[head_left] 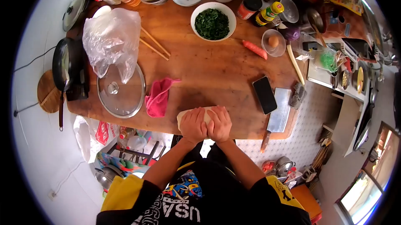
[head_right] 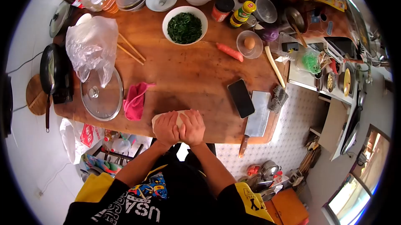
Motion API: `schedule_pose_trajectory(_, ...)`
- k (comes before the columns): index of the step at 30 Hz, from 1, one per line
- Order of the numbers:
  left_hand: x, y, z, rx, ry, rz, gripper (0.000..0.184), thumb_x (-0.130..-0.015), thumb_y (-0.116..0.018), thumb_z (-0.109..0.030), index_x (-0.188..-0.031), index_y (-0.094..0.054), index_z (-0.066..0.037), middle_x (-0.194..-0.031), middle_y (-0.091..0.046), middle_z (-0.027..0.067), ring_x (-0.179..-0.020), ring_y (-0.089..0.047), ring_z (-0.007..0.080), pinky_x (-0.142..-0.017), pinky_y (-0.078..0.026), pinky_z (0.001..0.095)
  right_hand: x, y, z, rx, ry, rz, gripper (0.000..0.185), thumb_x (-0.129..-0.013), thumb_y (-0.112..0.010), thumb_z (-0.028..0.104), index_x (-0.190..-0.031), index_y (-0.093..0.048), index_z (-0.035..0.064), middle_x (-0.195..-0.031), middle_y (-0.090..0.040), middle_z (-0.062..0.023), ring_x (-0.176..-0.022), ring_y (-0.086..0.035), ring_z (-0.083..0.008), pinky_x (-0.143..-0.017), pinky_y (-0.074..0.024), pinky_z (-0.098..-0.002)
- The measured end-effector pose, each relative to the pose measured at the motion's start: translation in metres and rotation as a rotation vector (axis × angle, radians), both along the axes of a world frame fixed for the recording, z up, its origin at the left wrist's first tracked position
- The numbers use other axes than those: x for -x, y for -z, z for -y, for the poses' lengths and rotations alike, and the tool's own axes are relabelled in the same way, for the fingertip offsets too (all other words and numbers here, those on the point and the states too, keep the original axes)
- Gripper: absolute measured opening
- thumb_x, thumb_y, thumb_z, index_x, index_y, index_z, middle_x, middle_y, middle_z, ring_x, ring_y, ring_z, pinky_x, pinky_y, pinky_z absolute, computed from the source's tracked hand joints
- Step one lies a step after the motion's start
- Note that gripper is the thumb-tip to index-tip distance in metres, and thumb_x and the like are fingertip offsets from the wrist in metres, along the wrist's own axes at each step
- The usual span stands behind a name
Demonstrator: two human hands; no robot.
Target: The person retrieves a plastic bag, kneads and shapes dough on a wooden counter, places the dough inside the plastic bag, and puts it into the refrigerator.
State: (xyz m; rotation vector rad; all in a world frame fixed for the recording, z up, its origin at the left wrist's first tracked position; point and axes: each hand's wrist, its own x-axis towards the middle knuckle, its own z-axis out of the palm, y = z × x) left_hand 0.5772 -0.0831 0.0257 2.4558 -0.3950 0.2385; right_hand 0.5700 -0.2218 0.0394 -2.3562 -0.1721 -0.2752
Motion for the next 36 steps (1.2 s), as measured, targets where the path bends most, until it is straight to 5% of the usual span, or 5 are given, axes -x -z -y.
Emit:
schedule_pose_trajectory(5, -0.096, -0.011, 0.018, -0.382, -0.113, -0.765, 0.023, -0.087, -0.048, -0.024, -0.078, -0.062, -0.007, -0.073, -0.065, 0.0127, -0.073, -0.062, 0.0318, -0.07, -0.048, 0.0461, -0.104, -0.01, 0.001, 0.214, 0.076, -0.947, 0.014, -0.083, -0.054, 0.018, -0.085, -0.063, 0.0068, -0.098, -0.064, -0.0103, -0.096, -0.059, -0.0315, -0.077, -0.0476, -0.0421)
schedule_pose_trajectory(9, -0.112, -0.033, 0.018, -0.15, 0.011, -0.077, 0.021, -0.09, -0.049, -0.019, -0.081, -0.063, -0.005, -0.073, -0.064, 0.0109, -0.075, -0.062, 0.0308, -0.07, -0.047, 0.0425, -0.081, -0.01, 0.016, -0.017, 0.126, 0.067, 0.013, -0.082, -0.058, 0.009, -0.093, -0.062, 0.0052, -0.1, -0.064, -0.0105, -0.096, -0.058, -0.0313, -0.082, -0.045, -0.0401)
schedule_pose_trajectory(22, -0.103, -0.003, -0.009, -0.13, 0.024, -0.044, 0.025, -0.087, -0.047, -0.022, -0.099, -0.066, -0.009, -0.089, -0.065, 0.0084, -0.085, -0.06, 0.0286, -0.081, -0.045, 0.044, -0.078, 0.002, -0.016, 0.202, 0.099, 0.022, 0.035, -0.083, -0.048, 0.031, -0.101, -0.066, 0.0072, -0.101, -0.064, -0.013, -0.094, -0.059, -0.0325, -0.087, -0.0423, -0.0478)
schedule_pose_trajectory(25, -0.134, -0.014, -0.005, -0.539, 0.148, -0.625, 0.03, -0.092, -0.041, -0.021, -0.103, -0.066, -0.008, -0.1, -0.066, 0.0104, -0.087, -0.062, 0.0302, -0.078, -0.048, 0.0429, -0.121, 0.003, -0.007, 0.184, 0.054, -0.307, 0.024, -0.083, -0.051, 0.025, -0.091, -0.066, 0.0075, -0.092, -0.063, -0.0128, -0.085, -0.058, -0.0327, -0.078, -0.0432, -0.0457)
schedule_pose_trajectory(36, -0.076, -0.029, -0.011, 0.176, -0.071, -0.321, 0.025, -0.09, -0.05, -0.015, -0.104, -0.068, -0.005, -0.112, -0.065, 0.0084, -0.116, -0.051, 0.0308, -0.098, -0.041, 0.0428, -0.087, -0.024, 0.029, -0.086, 0.272, -0.186, 0.027, -0.087, -0.054, 0.019, -0.106, -0.067, 0.0045, -0.127, -0.056, -0.0132, -0.116, -0.052, -0.0331, -0.103, -0.0351, -0.0489)
